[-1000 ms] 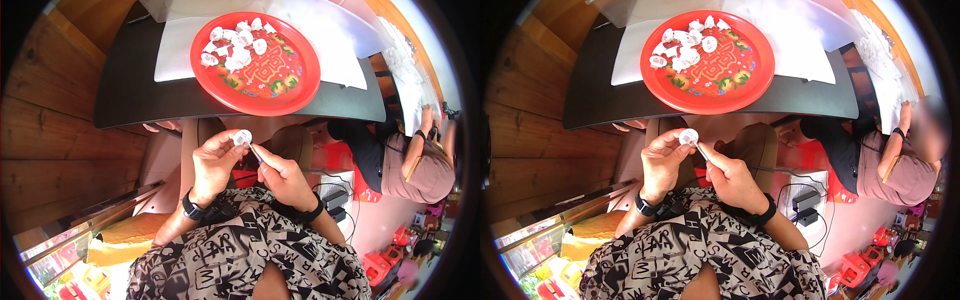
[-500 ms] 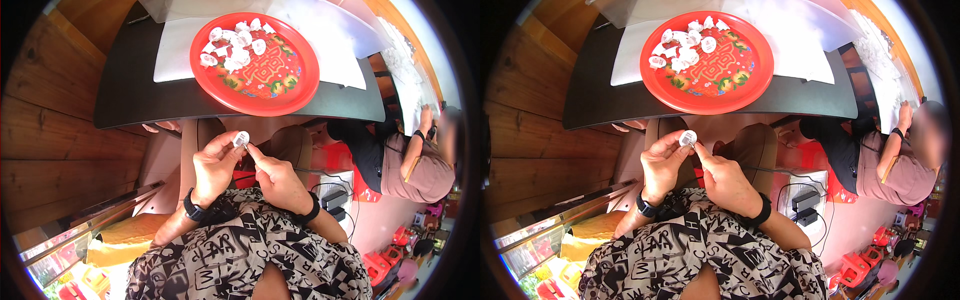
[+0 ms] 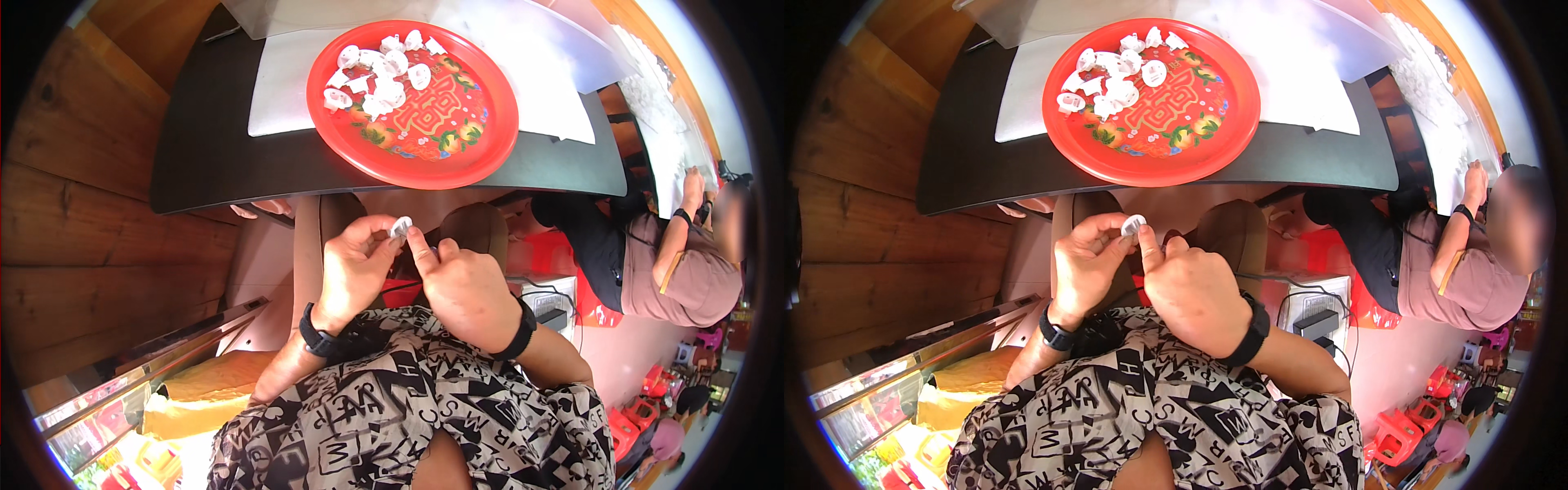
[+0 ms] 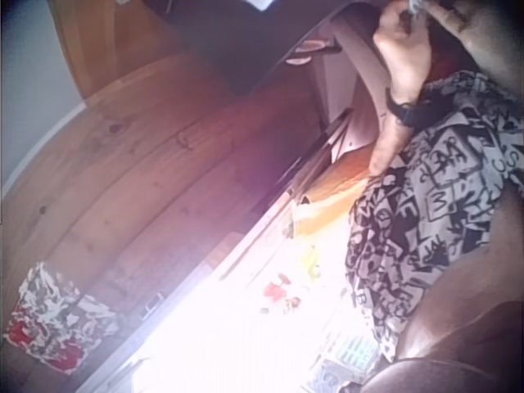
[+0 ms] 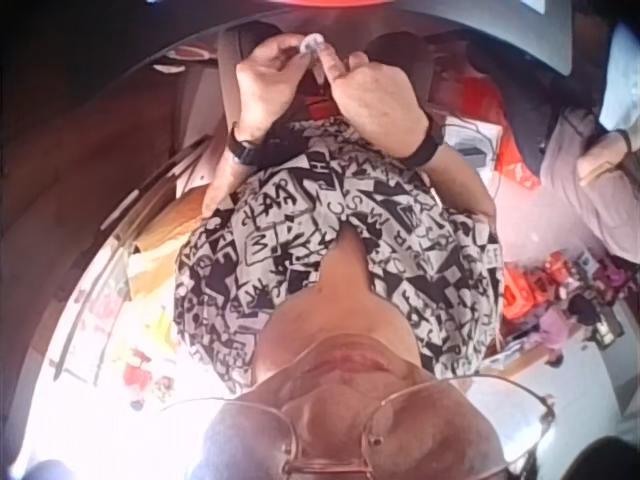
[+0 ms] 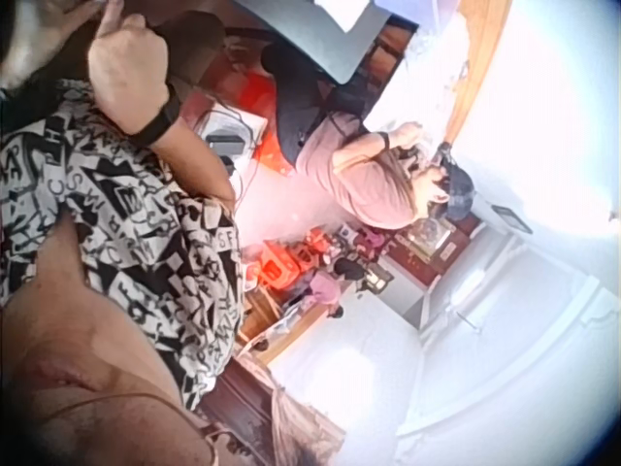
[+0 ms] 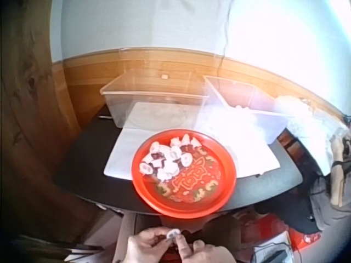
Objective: Manually assembling or inspecting small white plastic components at a workspace.
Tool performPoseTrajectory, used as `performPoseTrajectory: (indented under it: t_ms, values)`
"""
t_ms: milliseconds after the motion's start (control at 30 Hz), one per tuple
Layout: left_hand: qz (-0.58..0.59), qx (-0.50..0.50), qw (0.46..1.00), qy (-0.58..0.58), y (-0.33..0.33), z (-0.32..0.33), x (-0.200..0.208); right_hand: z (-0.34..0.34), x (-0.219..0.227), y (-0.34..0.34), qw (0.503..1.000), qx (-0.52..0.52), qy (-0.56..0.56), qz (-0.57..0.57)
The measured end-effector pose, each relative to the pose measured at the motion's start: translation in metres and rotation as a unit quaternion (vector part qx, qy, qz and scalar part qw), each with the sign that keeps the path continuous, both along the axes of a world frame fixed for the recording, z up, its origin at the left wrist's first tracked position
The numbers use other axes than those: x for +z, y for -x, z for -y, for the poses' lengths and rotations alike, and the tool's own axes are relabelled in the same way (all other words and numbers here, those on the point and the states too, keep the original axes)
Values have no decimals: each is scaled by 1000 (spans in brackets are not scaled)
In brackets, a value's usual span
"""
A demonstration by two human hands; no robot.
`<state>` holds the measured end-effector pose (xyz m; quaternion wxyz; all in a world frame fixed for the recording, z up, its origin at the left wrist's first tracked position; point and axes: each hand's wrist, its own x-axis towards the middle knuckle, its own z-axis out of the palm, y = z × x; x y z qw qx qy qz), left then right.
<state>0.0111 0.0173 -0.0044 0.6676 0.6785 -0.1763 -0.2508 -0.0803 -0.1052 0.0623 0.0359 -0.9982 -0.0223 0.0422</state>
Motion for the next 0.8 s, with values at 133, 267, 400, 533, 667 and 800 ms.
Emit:
performPoseTrajectory:
  t_ms: [133,267,400,533,667,800]
  values:
    - [-63,4,987,151,-6,-4,-4,9,8,4,995,-18,-97,18]
    - [-88,-13,982,166,-5,-9,-3,10,10,8,993,-34,-111,23]
    - [-99,-35,980,169,-5,-10,0,13,7,11,994,-27,-105,16]
    - [-82,-43,979,184,-5,-10,-1,13,6,11,994,-21,-105,15]
    - [-72,-45,980,178,-4,-10,-1,13,6,12,996,-18,-88,9]
    - [-57,-36,984,168,-2,-9,-2,13,4,11,998,-2,-64,27]
